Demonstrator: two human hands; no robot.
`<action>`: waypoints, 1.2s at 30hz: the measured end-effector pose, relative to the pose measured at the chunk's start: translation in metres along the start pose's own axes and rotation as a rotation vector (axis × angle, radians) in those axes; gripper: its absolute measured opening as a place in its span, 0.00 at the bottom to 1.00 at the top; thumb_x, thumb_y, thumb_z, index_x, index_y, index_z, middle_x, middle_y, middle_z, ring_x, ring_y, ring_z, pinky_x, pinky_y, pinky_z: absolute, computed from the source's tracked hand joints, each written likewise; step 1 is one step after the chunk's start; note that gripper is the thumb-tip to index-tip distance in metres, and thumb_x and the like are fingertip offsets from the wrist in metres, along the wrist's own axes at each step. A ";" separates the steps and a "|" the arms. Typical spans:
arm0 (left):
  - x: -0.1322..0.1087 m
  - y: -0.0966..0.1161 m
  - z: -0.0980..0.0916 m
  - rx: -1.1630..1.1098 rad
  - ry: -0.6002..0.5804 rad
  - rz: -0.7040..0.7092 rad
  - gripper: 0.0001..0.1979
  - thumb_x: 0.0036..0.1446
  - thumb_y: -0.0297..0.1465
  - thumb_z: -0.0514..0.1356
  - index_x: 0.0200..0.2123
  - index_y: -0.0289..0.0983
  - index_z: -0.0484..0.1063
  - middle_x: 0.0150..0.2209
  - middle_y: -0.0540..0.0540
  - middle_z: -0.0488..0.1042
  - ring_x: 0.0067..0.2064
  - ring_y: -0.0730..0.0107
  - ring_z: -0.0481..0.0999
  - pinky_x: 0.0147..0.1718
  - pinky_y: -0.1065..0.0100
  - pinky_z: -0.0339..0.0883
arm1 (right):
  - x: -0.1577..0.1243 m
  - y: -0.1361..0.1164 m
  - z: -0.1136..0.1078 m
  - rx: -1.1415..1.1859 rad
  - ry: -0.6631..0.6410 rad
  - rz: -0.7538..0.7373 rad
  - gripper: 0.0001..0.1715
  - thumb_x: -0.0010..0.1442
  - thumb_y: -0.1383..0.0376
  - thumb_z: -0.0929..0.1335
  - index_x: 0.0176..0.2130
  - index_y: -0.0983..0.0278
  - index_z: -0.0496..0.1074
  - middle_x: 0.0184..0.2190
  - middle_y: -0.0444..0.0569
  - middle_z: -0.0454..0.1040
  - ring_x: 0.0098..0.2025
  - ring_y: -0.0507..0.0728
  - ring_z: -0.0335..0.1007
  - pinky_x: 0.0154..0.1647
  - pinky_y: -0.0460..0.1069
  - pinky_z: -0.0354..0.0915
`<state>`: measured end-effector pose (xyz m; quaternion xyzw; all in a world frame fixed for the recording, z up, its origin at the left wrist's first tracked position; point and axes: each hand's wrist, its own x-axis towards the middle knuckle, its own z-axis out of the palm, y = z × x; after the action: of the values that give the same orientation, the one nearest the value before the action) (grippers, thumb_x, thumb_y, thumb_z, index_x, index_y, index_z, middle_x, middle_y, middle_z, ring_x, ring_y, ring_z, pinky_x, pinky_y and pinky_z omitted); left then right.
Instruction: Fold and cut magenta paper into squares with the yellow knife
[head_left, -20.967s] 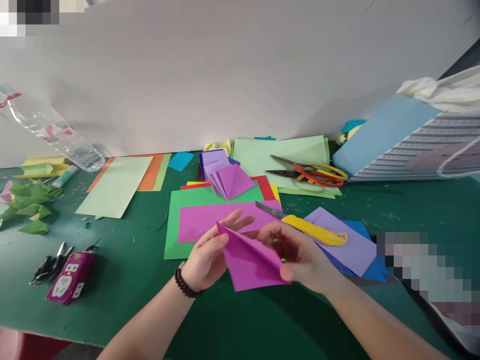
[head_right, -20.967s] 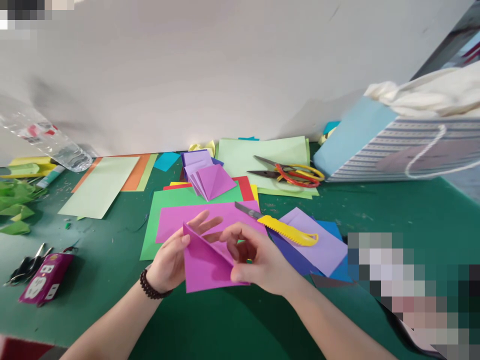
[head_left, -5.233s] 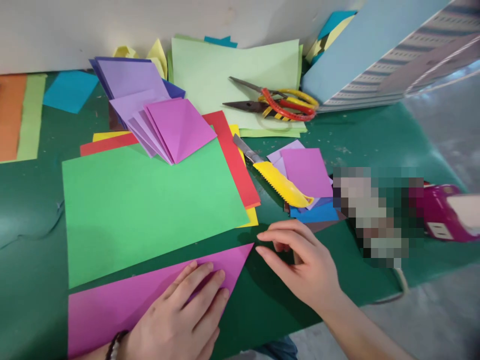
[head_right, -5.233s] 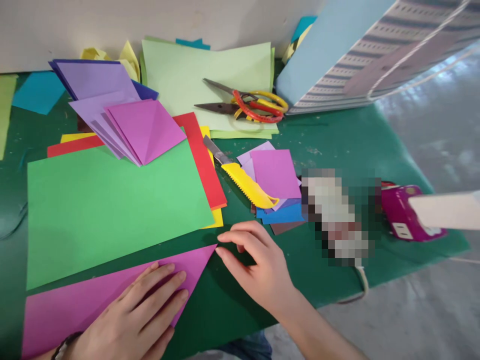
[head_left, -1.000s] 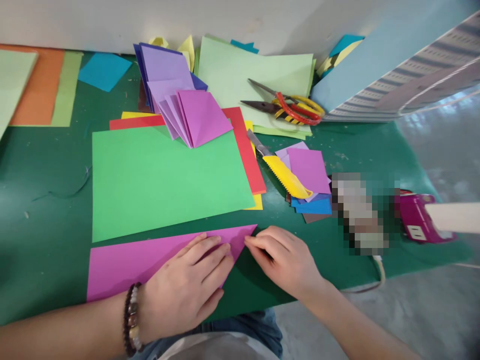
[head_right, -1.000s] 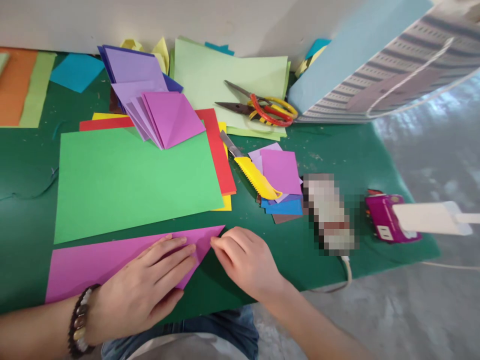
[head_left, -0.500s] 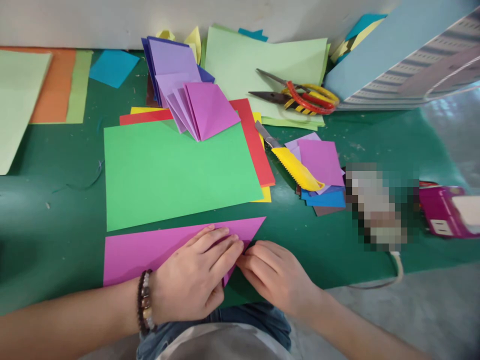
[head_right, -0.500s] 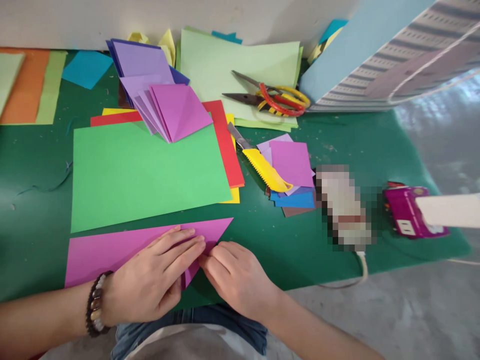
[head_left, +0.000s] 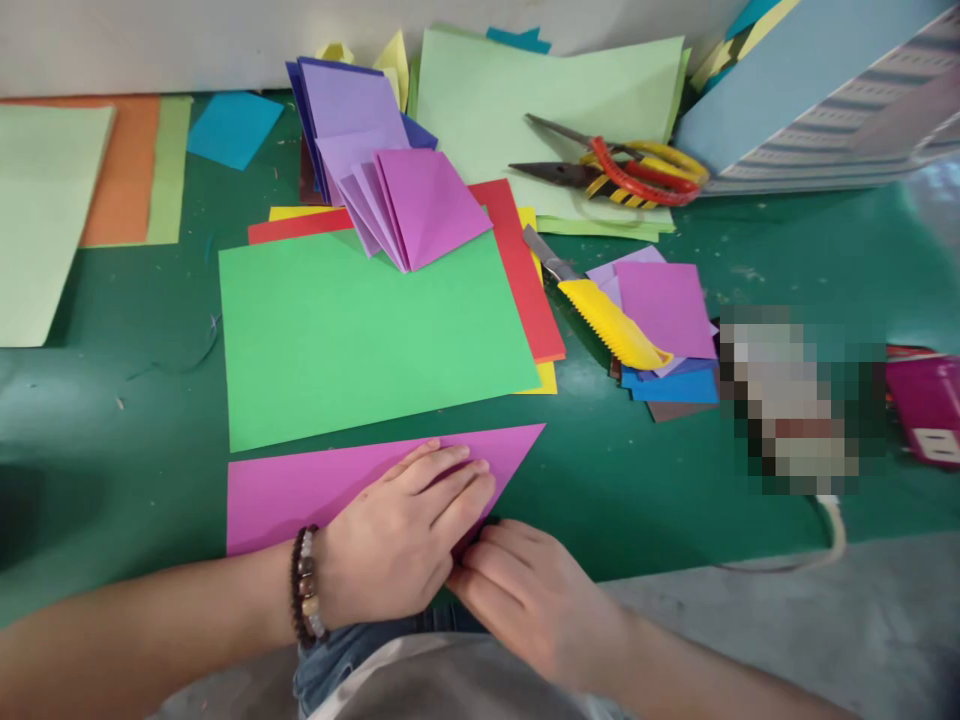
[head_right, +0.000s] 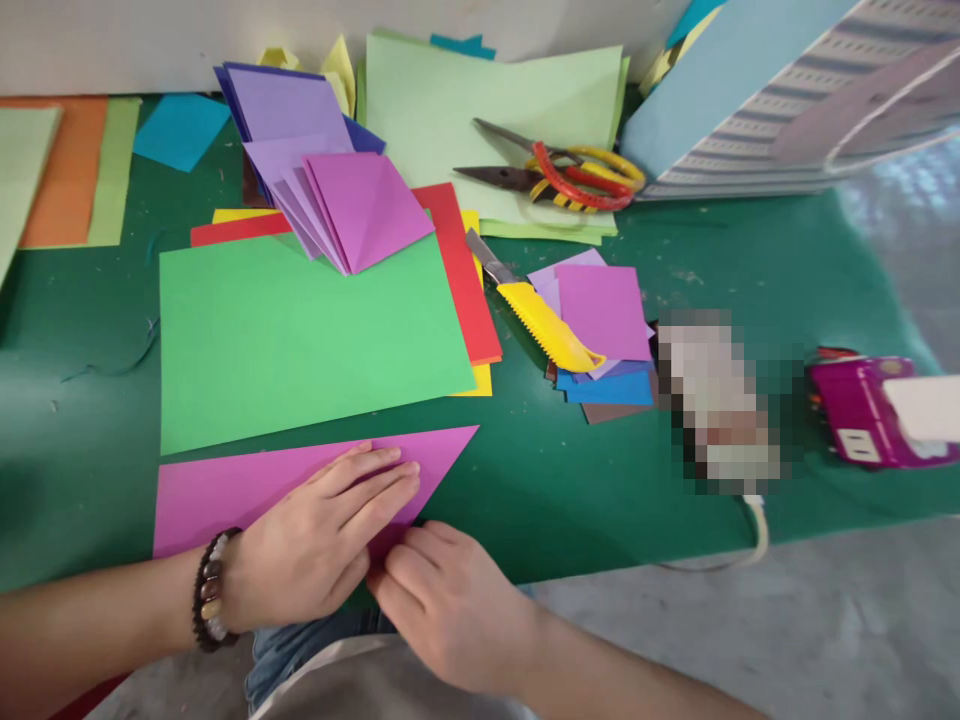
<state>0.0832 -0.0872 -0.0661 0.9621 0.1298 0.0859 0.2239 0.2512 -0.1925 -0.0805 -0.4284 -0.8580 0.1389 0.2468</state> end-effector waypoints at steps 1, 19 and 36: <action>0.000 0.000 0.001 0.017 0.002 0.000 0.25 0.60 0.24 0.50 0.60 0.23 0.60 0.59 0.36 0.68 0.63 0.50 0.62 0.64 0.52 0.55 | 0.000 -0.002 -0.003 0.025 0.003 -0.013 0.15 0.64 0.73 0.58 0.36 0.66 0.73 0.25 0.47 0.70 0.28 0.55 0.63 0.30 0.52 0.60; 0.001 -0.001 -0.001 0.025 0.019 -0.013 0.26 0.61 0.32 0.59 0.59 0.26 0.61 0.58 0.37 0.70 0.61 0.53 0.65 0.62 0.53 0.60 | 0.004 0.041 -0.023 -0.173 0.108 0.204 0.08 0.63 0.74 0.64 0.32 0.64 0.69 0.26 0.46 0.71 0.30 0.51 0.66 0.31 0.47 0.64; -0.002 -0.001 -0.001 0.008 0.023 -0.015 0.22 0.64 0.26 0.52 0.60 0.27 0.62 0.59 0.39 0.69 0.63 0.56 0.63 0.64 0.55 0.57 | -0.003 0.003 -0.006 -0.082 0.077 0.046 0.10 0.64 0.71 0.62 0.35 0.63 0.72 0.23 0.43 0.68 0.26 0.52 0.61 0.28 0.50 0.57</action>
<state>0.0806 -0.0863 -0.0661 0.9610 0.1402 0.0947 0.2190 0.2582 -0.1925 -0.0774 -0.4626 -0.8429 0.0928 0.2586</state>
